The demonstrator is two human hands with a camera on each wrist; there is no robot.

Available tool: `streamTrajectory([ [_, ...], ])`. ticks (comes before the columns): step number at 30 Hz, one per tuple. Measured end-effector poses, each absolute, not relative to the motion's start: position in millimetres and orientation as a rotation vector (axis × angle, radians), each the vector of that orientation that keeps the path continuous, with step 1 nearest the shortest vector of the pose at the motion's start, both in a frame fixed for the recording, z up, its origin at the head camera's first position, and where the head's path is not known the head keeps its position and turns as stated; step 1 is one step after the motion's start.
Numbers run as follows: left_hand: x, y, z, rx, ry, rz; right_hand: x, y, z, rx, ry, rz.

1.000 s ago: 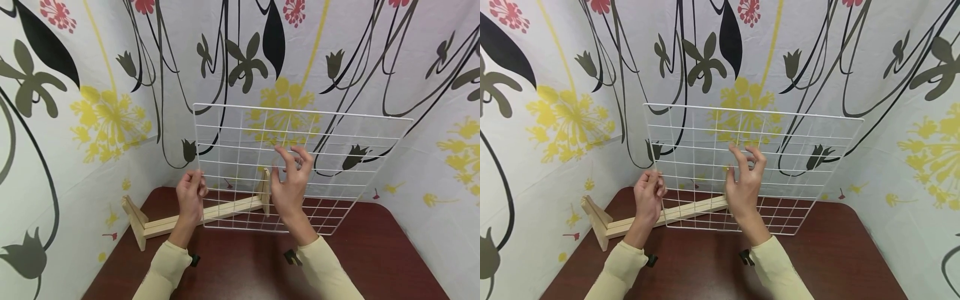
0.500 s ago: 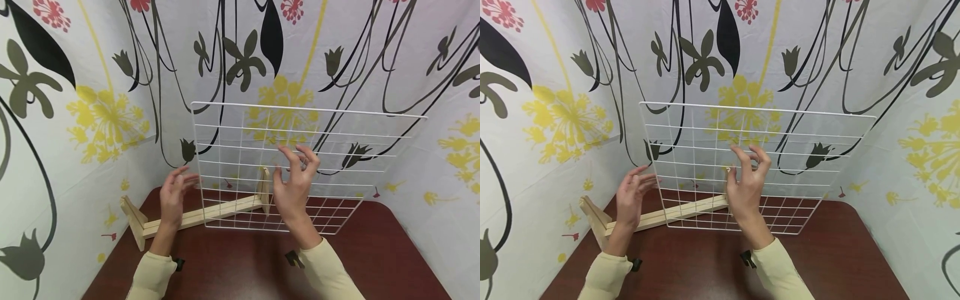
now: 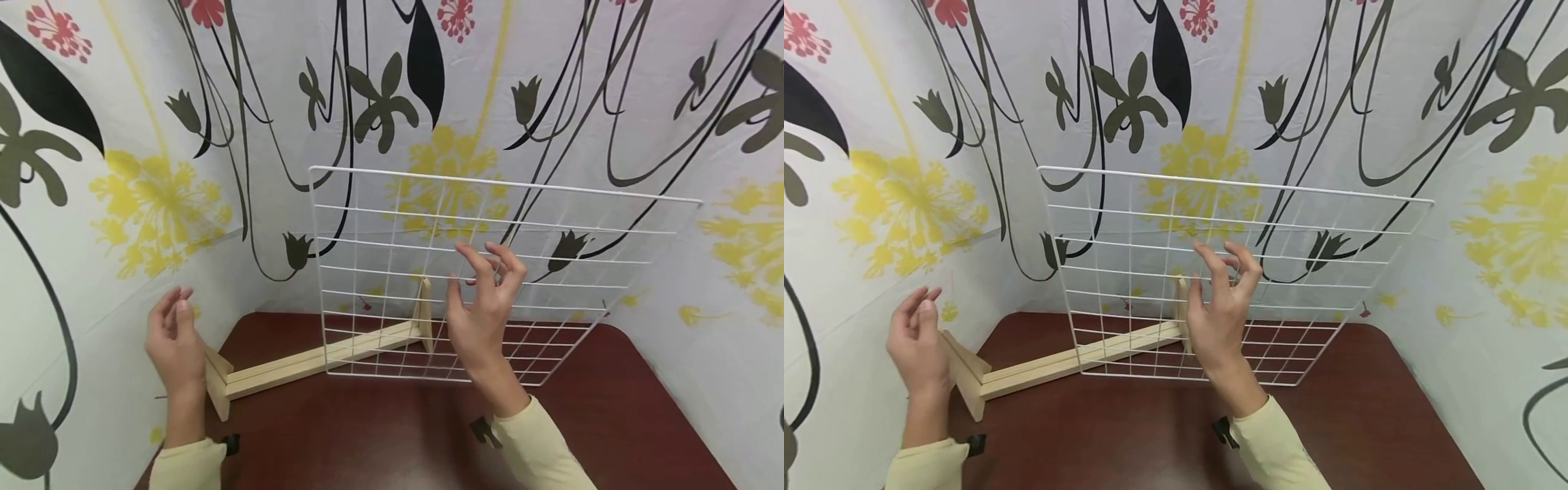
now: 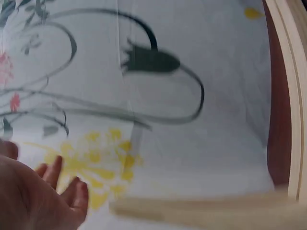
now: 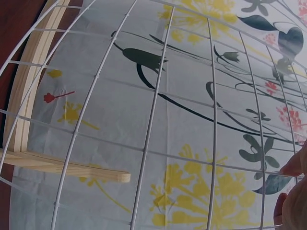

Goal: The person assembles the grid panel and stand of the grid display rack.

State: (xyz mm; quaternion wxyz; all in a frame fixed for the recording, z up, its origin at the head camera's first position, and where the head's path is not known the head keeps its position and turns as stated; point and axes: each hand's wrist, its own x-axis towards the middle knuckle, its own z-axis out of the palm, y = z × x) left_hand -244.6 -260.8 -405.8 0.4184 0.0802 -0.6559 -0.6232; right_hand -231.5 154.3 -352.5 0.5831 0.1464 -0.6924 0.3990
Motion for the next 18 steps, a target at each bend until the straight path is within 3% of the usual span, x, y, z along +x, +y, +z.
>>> streamTrajectory([
  [6,-231.7,-290.6,-428.2,0.486,-2.113,-1.512,-225.1,153.8,-353.2,0.352,-1.62,0.933],
  [18,-237.6,-316.1,-468.6,0.268,-2.514,-1.545,-225.0,151.1,-350.8,0.367,-1.629,0.896],
])
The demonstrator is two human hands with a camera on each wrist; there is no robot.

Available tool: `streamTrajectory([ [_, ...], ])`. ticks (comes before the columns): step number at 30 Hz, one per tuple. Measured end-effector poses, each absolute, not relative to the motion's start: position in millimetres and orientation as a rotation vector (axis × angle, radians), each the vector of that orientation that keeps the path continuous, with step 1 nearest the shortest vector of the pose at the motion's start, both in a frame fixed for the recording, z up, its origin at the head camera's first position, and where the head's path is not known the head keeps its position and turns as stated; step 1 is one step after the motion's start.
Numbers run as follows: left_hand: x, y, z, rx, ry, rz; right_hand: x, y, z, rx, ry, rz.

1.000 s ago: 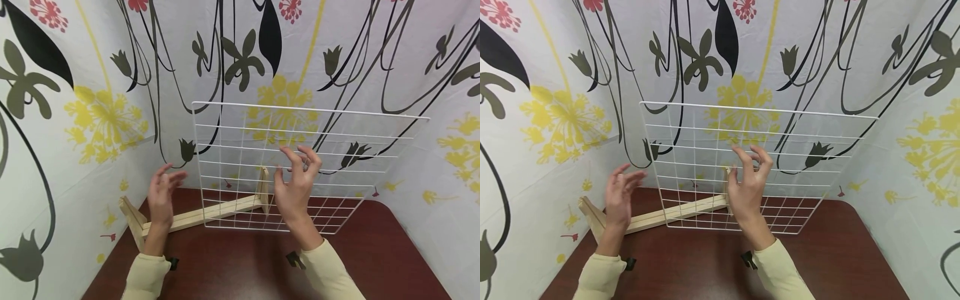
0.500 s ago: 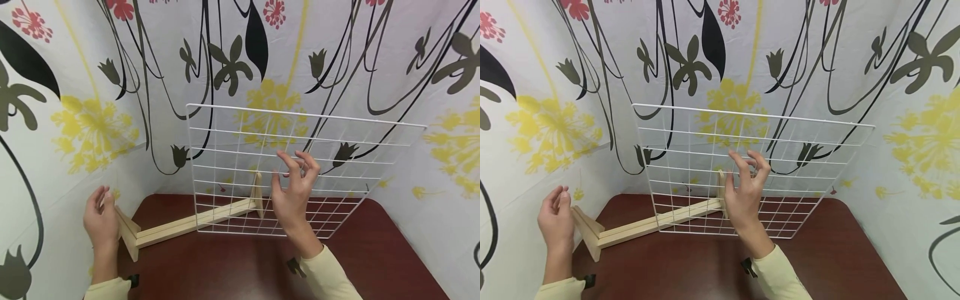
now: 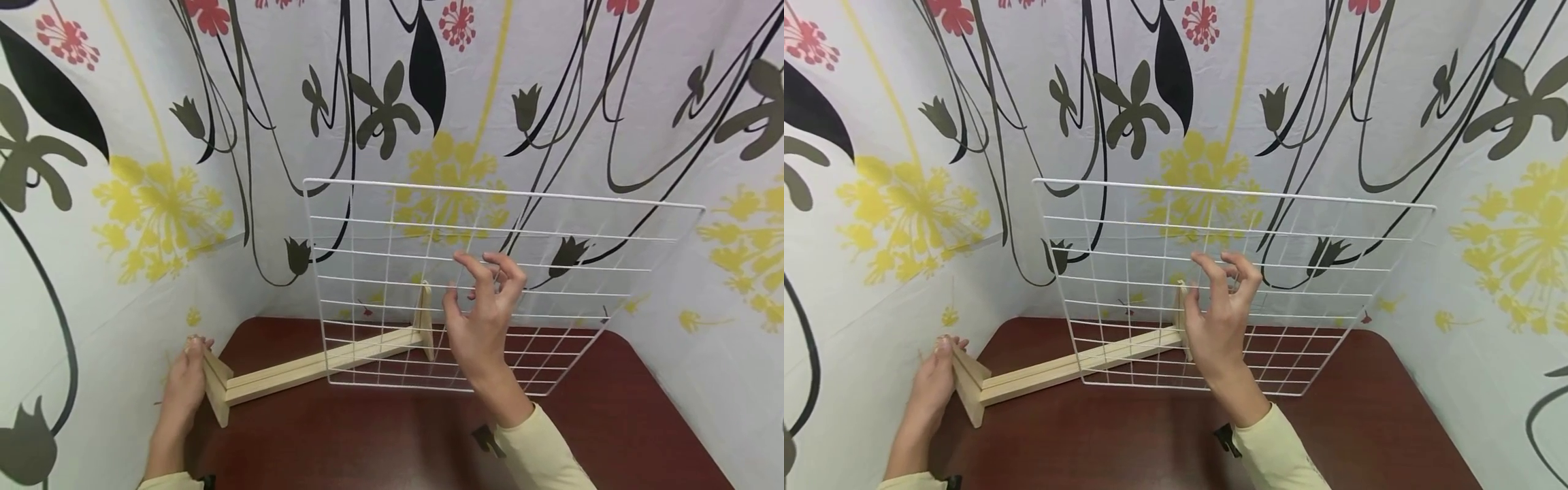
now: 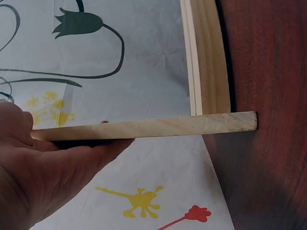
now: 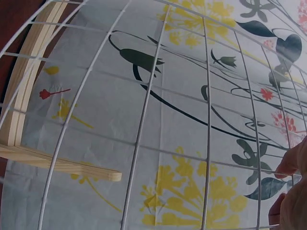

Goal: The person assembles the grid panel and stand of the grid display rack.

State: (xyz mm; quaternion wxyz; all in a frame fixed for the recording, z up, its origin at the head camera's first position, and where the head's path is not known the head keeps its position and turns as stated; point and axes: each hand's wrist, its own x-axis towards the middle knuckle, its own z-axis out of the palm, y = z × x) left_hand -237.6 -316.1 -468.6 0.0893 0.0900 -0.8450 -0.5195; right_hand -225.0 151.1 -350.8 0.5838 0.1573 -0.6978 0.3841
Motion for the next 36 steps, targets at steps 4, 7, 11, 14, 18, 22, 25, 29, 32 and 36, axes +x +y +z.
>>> streamTrajectory([
  [4,-238.0,-313.8,-471.3,0.234,-2.467,-1.509,-224.8,151.2,-349.2,0.362,-1.647,0.859],
  [7,-238.4,-312.7,-471.9,0.225,-2.449,-1.504,-224.1,151.1,-347.9,0.363,-1.659,0.845],
  [11,-241.7,-311.2,-473.4,0.183,-2.44,-1.525,-222.3,151.5,-346.5,0.363,-1.676,0.84],
  [14,-246.2,-308.8,-473.6,0.131,-2.446,-1.553,-220.9,152.2,-345.5,0.362,-1.674,0.837],
  [18,-253.8,-302.2,-472.9,0.086,-2.446,-1.588,-219.7,153.6,-343.8,0.367,-1.661,0.828],
  [22,-262.7,-292.6,-473.7,0.042,-2.445,-1.593,-218.7,155.3,-342.3,0.364,-1.67,0.807],
  [25,-269.5,-284.5,-473.7,-0.005,-2.483,-1.588,-217.9,157.0,-341.8,0.353,-1.686,0.785],
  [29,-278.4,-273.8,-471.6,-0.046,-2.523,-1.624,-217.8,158.0,-341.1,0.346,-1.692,0.779],
  [32,-285.5,-265.1,-470.3,-0.04,-2.478,-1.751,-218.3,158.5,-340.5,0.338,-1.693,0.783],
  [36,-295.9,-251.9,-471.4,-0.018,-2.35,-2.032,-218.6,159.4,-340.1,0.317,-1.689,0.789],
])
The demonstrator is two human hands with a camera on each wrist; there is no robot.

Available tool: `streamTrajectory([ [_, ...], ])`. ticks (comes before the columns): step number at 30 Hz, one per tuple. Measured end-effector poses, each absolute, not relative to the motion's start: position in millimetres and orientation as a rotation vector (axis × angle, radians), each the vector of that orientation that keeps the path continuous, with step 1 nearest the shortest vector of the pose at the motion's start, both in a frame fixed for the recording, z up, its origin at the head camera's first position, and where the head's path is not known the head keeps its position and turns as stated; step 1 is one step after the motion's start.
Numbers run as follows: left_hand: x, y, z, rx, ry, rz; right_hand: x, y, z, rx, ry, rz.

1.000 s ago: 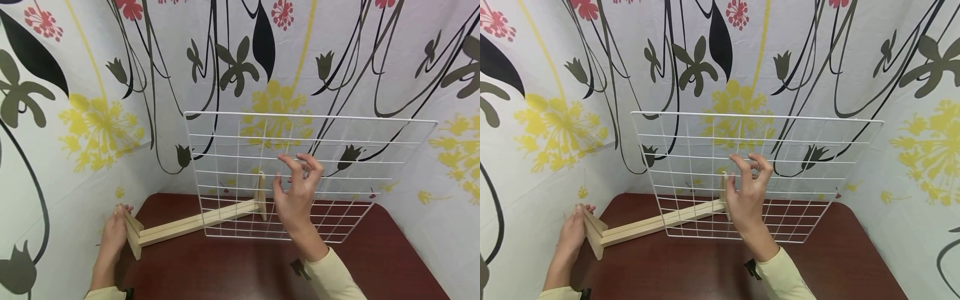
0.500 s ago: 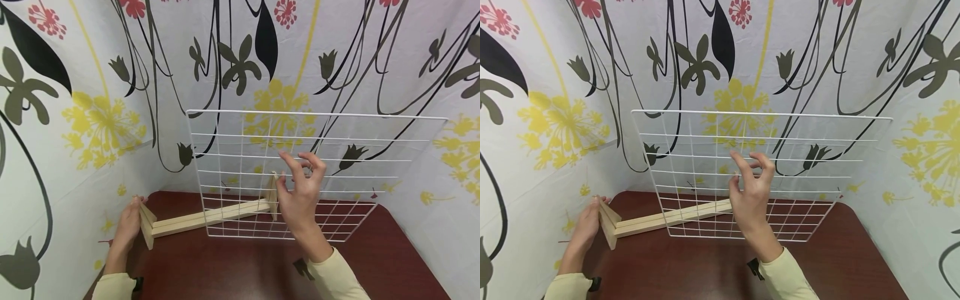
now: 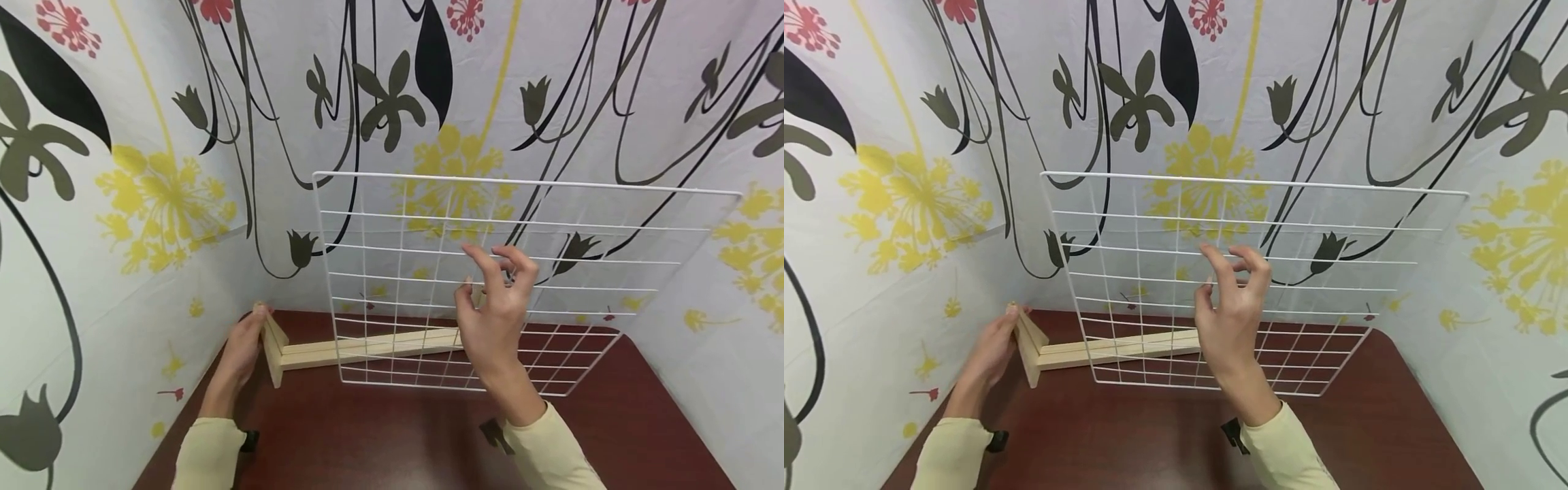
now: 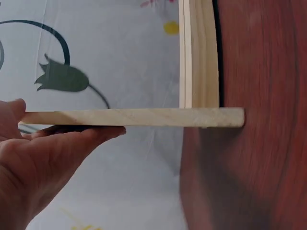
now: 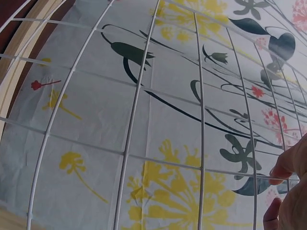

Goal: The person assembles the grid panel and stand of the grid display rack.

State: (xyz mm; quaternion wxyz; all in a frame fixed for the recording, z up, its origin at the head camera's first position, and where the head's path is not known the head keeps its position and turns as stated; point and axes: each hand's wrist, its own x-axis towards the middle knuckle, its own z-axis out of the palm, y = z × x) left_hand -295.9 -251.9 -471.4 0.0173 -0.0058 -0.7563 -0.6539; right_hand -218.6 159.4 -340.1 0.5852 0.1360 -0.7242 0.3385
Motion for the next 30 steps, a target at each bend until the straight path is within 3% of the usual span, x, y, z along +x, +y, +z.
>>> streamTrajectory([
  [12,-330.7,-206.0,-491.9,-0.219,-2.187,-2.34,-218.0,165.4,-339.1,0.286,-1.687,0.779],
  [22,-349.4,-162.8,-488.4,-0.235,-2.139,-2.451,-222.0,166.3,-339.0,0.27,-1.694,0.783],
  [30,-354.5,-155.8,-484.8,-0.233,-2.153,-2.455,-227.1,163.2,-334.6,0.29,-1.699,0.818],
])
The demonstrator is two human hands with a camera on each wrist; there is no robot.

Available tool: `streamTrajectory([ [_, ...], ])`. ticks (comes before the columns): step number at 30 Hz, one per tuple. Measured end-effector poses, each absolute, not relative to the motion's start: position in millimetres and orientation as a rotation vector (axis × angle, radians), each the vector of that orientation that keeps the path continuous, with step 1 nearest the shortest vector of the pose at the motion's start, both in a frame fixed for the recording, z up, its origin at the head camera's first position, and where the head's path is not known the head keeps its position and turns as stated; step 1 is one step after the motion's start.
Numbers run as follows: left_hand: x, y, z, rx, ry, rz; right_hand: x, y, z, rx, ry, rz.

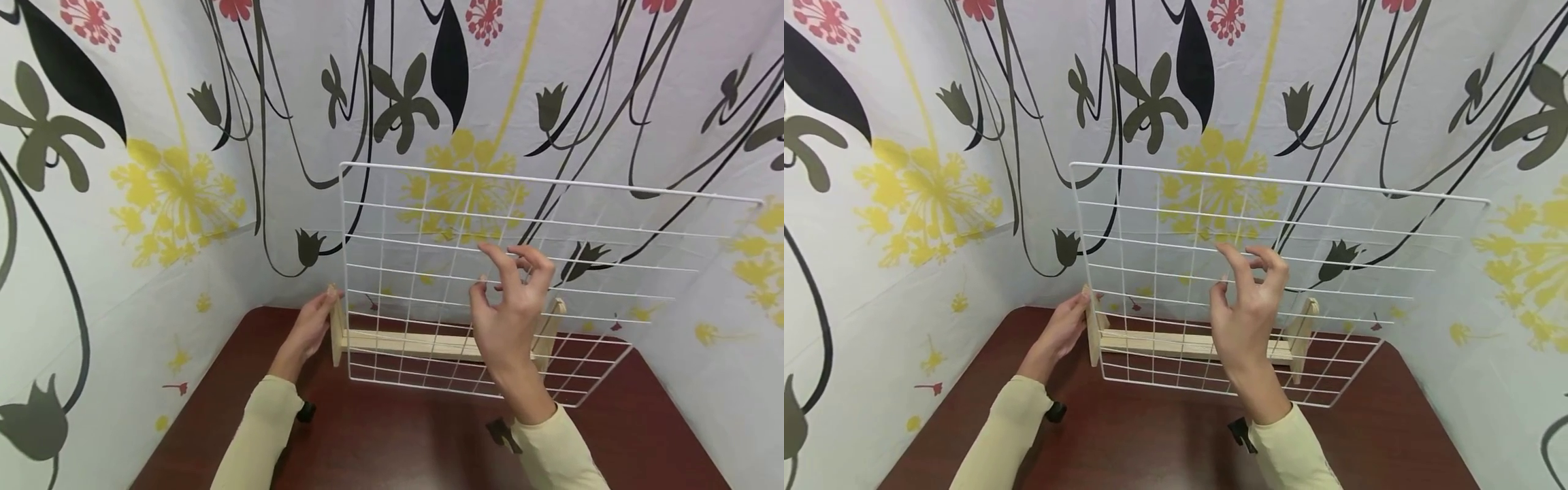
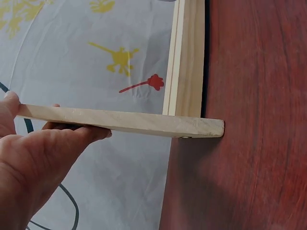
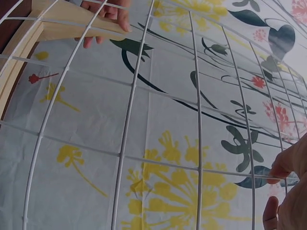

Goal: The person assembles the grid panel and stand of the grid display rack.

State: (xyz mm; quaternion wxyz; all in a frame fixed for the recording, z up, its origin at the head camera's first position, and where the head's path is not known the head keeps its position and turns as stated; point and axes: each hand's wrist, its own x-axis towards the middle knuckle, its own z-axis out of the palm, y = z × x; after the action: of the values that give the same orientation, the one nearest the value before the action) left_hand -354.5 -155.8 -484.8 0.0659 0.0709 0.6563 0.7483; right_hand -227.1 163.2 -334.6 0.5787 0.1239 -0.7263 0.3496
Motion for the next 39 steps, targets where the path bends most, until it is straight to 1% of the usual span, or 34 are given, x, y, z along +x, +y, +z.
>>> streamTrajectory([
  [17,-356.1,-149.4,-488.8,0.207,1.997,2.297,-256.0,162.2,-301.0,0.385,-1.712,0.803],
  [24,-351.8,-149.0,-490.0,0.216,2.102,2.254,-264.7,159.4,-272.6,0.375,-1.671,0.796],
  [34,-351.4,-150.7,-487.9,0.218,2.1,2.248,-271.3,152.7,-227.7,0.452,-1.601,0.752],
  [39,-350.1,-150.2,-488.0,0.205,2.132,2.223,-273.1,147.7,-212.2,0.476,-1.59,0.744],
])
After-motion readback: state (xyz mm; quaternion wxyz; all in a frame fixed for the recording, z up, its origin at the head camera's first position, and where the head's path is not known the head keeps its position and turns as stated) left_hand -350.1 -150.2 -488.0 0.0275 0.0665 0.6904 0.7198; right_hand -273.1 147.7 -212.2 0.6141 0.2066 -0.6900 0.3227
